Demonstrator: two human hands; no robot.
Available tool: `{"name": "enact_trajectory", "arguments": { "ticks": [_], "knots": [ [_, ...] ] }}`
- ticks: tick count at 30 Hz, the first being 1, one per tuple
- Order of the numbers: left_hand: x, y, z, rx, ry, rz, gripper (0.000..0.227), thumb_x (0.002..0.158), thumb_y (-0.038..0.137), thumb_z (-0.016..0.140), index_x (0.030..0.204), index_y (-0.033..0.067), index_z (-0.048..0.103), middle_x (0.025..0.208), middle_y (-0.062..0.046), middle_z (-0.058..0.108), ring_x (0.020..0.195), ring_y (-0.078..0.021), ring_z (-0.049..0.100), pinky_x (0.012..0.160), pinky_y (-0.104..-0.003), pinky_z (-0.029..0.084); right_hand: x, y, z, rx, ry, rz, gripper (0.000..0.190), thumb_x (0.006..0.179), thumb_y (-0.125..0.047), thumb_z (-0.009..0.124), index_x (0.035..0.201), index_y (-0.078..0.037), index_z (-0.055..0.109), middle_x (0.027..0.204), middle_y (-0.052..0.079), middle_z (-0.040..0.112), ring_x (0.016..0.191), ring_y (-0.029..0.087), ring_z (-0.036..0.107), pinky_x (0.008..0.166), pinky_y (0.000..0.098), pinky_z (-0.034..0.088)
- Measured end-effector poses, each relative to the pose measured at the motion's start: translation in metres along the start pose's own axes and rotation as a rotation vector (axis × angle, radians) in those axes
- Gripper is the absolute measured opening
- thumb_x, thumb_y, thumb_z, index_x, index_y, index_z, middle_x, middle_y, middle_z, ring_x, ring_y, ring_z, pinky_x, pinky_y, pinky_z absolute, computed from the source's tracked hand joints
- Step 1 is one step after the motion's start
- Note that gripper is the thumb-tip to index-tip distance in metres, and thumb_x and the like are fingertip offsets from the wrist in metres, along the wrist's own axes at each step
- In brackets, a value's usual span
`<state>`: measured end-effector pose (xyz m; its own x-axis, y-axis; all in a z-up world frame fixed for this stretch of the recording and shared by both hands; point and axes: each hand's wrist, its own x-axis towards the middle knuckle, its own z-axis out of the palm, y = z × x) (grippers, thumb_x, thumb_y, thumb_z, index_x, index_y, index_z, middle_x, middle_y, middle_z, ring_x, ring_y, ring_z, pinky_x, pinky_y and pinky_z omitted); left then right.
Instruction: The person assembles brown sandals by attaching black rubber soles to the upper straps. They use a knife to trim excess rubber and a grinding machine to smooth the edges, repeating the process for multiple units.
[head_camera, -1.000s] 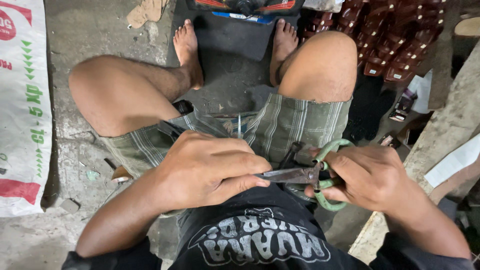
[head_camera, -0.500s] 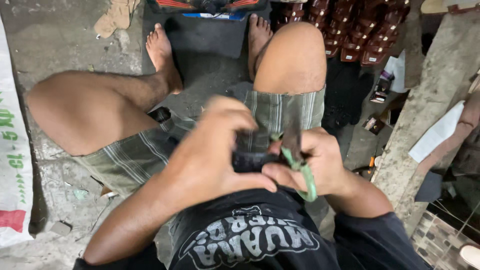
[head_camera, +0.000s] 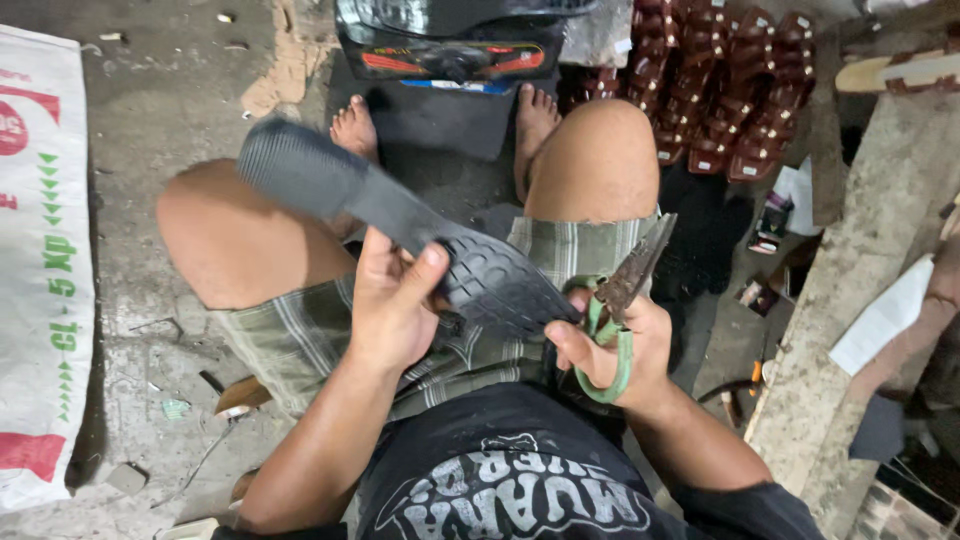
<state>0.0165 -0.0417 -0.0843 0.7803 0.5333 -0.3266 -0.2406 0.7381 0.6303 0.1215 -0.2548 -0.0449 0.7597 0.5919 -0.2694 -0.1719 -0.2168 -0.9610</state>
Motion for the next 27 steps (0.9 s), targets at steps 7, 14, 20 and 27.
{"name": "enact_trajectory", "arguments": {
  "ticks": [7,14,20,27],
  "knots": [
    [-0.018,0.006,-0.001,0.282,-0.091,0.131,0.031,0.103,-0.002,0.070,0.129,0.0049,0.056,0.112,-0.003,0.069,0.103,-0.0109,0.065,0.094,-0.028,0.053,-0.007,0.003,-0.006,0.010,-0.001,0.054,0.025,0.086,-0.011,0.080,0.097,0.004,0.063,0.073,0.006,0.066,0.054,0.012,0.065,0.048,0.0253,0.053],
    [-0.022,0.018,0.010,0.359,-0.135,0.173,0.026,0.104,0.003,0.070,0.126,0.0038,0.056,0.118,-0.009,0.070,0.110,-0.0159,0.066,0.100,-0.032,0.053,-0.015,0.020,-0.017,-0.045,-0.018,0.067,0.027,0.084,-0.010,0.081,0.099,0.005,0.063,0.072,0.008,0.068,0.054,0.013,0.066,0.047,0.0264,0.054],
    [-0.013,0.041,-0.011,-0.041,0.044,0.374,0.034,0.105,0.019,0.073,0.132,0.0090,0.053,0.122,-0.008,0.066,0.110,-0.0187,0.067,0.098,-0.037,0.056,0.005,0.004,-0.033,-0.172,-0.272,-0.083,0.038,0.084,-0.020,0.083,0.104,0.006,0.065,0.078,0.015,0.072,0.065,0.023,0.074,0.054,0.0318,0.061],
    [-0.030,0.034,-0.020,-0.183,-0.100,0.137,0.046,0.100,0.016,0.078,0.139,0.0096,0.055,0.121,-0.008,0.068,0.106,-0.0195,0.068,0.090,-0.035,0.058,0.028,-0.033,-0.035,-0.395,-0.450,-0.357,0.045,0.094,-0.032,0.068,0.122,0.003,0.064,0.090,0.008,0.075,0.080,0.018,0.079,0.072,0.0329,0.064]
  ]
}}
